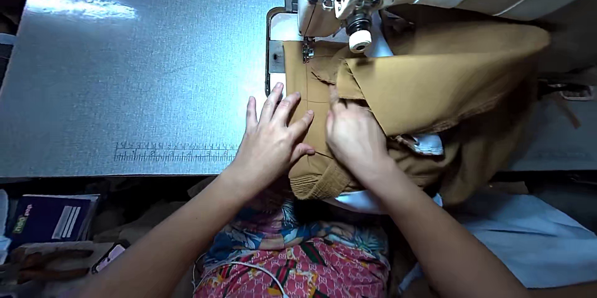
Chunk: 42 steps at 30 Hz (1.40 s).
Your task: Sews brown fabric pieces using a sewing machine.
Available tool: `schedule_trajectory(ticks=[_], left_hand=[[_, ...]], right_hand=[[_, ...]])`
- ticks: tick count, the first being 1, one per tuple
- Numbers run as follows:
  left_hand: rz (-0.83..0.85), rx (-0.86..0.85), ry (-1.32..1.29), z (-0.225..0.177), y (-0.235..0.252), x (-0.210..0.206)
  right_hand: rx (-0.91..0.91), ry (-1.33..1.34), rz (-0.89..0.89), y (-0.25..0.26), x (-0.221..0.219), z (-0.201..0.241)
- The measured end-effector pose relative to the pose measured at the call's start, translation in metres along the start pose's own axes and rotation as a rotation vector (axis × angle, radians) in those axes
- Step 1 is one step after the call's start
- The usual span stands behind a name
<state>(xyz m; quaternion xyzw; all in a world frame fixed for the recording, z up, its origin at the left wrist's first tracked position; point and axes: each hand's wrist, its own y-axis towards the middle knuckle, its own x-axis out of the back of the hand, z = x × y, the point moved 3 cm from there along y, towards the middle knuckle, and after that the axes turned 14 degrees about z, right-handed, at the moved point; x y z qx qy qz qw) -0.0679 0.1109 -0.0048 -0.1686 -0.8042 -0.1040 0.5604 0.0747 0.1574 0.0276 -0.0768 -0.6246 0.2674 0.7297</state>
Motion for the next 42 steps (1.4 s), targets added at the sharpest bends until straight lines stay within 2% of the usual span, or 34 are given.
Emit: schedule_trajectory(ticks=[3, 5, 9, 13, 27, 34, 42], left_hand=[[-0.017, 0.001, 0.004, -0.002, 0.000, 0.000], [-0.016, -0.001, 0.002, -0.003, -0.001, -0.001], [-0.007, 0.005, 0.007, -0.003, -0.002, -0.002], [-0.012, 0.019, 0.005, -0.003, -0.002, -0.002], [0.023, 0.021, 0.014, 0.002, 0.014, 0.002], [0.068, 0.059, 0.002, 0.008, 0.026, 0.010], [0.103, 0.068, -0.014, 0.020, 0.044, 0.016]], right_hand=[[-0.151, 0.337, 0.043, 0.007, 0.023, -0.020], [-0.189, 0.408, 0.036, 0.014, 0.027, -0.027], [-0.006, 0.235, 0.047, 0.032, 0.002, -0.013], [0.092, 0.214, 0.032, 0.035, -0.001, -0.012], [0.182, 0.192, 0.029, 0.055, 0.009, -0.016], [0.221, 0.169, -0.047, 0.073, 0.014, -0.019], [0.245, 0.161, -0.013, 0.091, 0.024, -0.013]])
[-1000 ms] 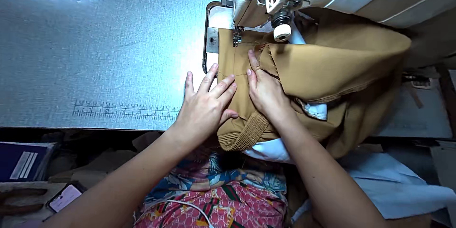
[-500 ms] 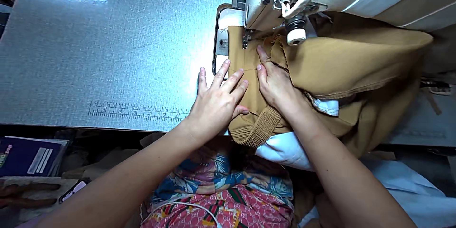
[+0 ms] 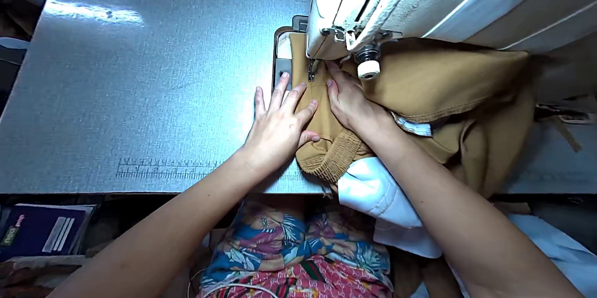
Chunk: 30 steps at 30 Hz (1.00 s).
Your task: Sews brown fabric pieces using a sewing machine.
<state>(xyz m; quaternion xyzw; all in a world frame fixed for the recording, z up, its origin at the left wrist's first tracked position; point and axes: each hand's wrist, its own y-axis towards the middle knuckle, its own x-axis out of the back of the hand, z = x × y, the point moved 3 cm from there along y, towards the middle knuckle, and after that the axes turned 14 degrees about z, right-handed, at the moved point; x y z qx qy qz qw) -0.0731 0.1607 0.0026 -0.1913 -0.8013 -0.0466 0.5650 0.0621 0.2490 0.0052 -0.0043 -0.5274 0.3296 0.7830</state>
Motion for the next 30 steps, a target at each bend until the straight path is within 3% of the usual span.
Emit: schedule_trajectory(ticks=[9, 12, 14, 15, 19, 25, 28, 30], left_hand=[[0.072, 0.027, 0.014, 0.001, 0.010, 0.013], [0.099, 0.010, -0.040, -0.015, -0.009, 0.011], [0.039, -0.016, -0.024, -0.024, -0.024, 0.002], [-0.005, -0.035, -0.005, -0.025, -0.030, -0.004], [-0.138, -0.111, 0.025, -0.022, -0.039, -0.017], [-0.231, -0.174, 0.008, -0.021, -0.042, -0.024], [-0.248, -0.181, -0.020, -0.021, -0.044, -0.027], [-0.252, -0.177, -0.034, -0.021, -0.044, -0.028]], right_hand=[[0.028, -0.077, 0.076, 0.018, 0.011, -0.008], [-0.159, -0.178, 0.194, -0.010, 0.021, 0.012], [-0.203, -0.289, 0.177, -0.045, 0.016, 0.044], [-0.130, -0.347, 0.107, -0.060, 0.004, 0.053], [-0.034, -0.509, -0.004, -0.079, -0.027, 0.048], [-0.205, -0.108, 0.107, -0.055, 0.018, 0.021], [-0.221, 0.145, -0.098, -0.022, 0.058, -0.016], [-0.257, 0.237, -0.149, -0.013, 0.077, -0.018]])
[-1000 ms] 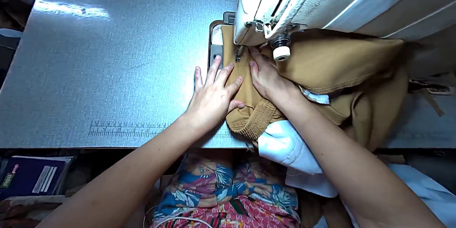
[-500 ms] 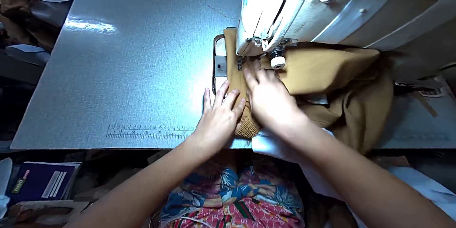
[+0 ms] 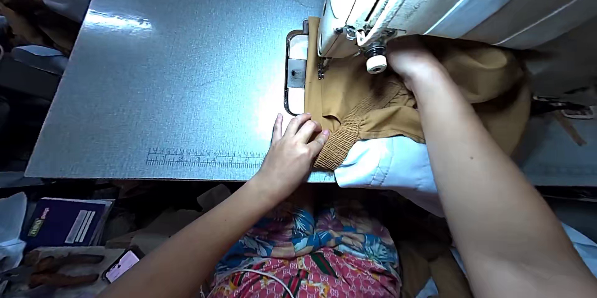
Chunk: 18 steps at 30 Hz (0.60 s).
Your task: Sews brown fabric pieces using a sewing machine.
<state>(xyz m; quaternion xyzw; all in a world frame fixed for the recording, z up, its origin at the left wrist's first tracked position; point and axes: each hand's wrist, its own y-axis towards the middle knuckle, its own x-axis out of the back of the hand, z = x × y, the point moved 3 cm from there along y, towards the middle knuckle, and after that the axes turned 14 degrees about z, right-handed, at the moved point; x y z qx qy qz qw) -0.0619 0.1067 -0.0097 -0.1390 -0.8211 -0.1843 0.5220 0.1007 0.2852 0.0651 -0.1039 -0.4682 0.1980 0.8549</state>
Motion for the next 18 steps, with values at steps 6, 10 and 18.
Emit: schedule_trajectory(ticks=[6, 10, 18], left_hand=[[0.001, 0.029, -0.022, -0.002, -0.001, 0.000], [0.018, 0.013, -0.014, -0.001, 0.000, 0.002], [0.024, -0.015, 0.004, 0.002, -0.001, 0.002]], right_hand=[[0.283, -0.515, -0.038, -0.073, -0.068, 0.030], [0.344, -0.610, -0.009, -0.098, -0.114, 0.007], [0.318, -0.683, -0.016, -0.095, -0.111, 0.006]])
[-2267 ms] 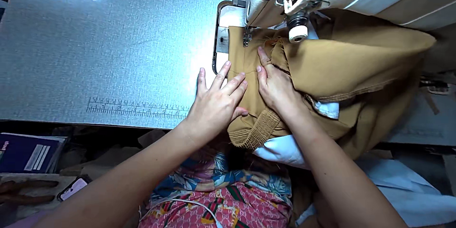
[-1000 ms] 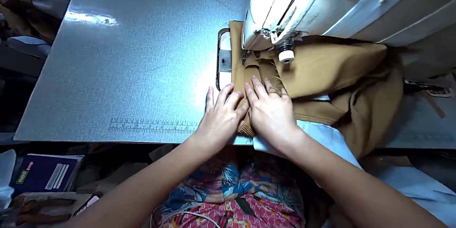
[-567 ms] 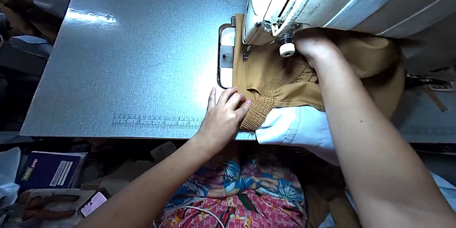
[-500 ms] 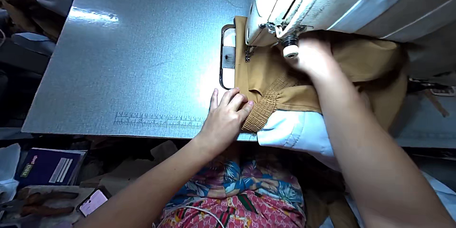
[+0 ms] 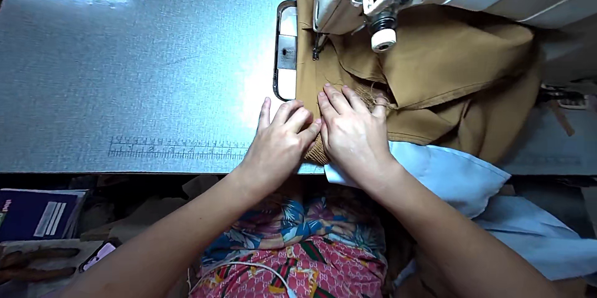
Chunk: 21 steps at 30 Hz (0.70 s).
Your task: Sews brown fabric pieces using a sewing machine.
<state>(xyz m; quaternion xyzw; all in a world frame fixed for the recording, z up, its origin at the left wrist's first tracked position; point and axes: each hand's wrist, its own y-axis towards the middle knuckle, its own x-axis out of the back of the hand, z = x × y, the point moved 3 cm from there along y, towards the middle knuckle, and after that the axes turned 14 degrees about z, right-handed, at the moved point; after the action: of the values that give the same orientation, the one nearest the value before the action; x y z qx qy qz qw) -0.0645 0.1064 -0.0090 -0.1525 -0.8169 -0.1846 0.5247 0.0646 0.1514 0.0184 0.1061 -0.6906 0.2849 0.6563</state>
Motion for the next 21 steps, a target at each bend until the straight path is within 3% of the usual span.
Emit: schedule_trajectory(ticks=[21], left_hand=[[0.052, 0.023, 0.034, 0.016, 0.023, 0.008]], right_hand=[[0.024, 0.207, 0.155, 0.031, 0.009, -0.018]])
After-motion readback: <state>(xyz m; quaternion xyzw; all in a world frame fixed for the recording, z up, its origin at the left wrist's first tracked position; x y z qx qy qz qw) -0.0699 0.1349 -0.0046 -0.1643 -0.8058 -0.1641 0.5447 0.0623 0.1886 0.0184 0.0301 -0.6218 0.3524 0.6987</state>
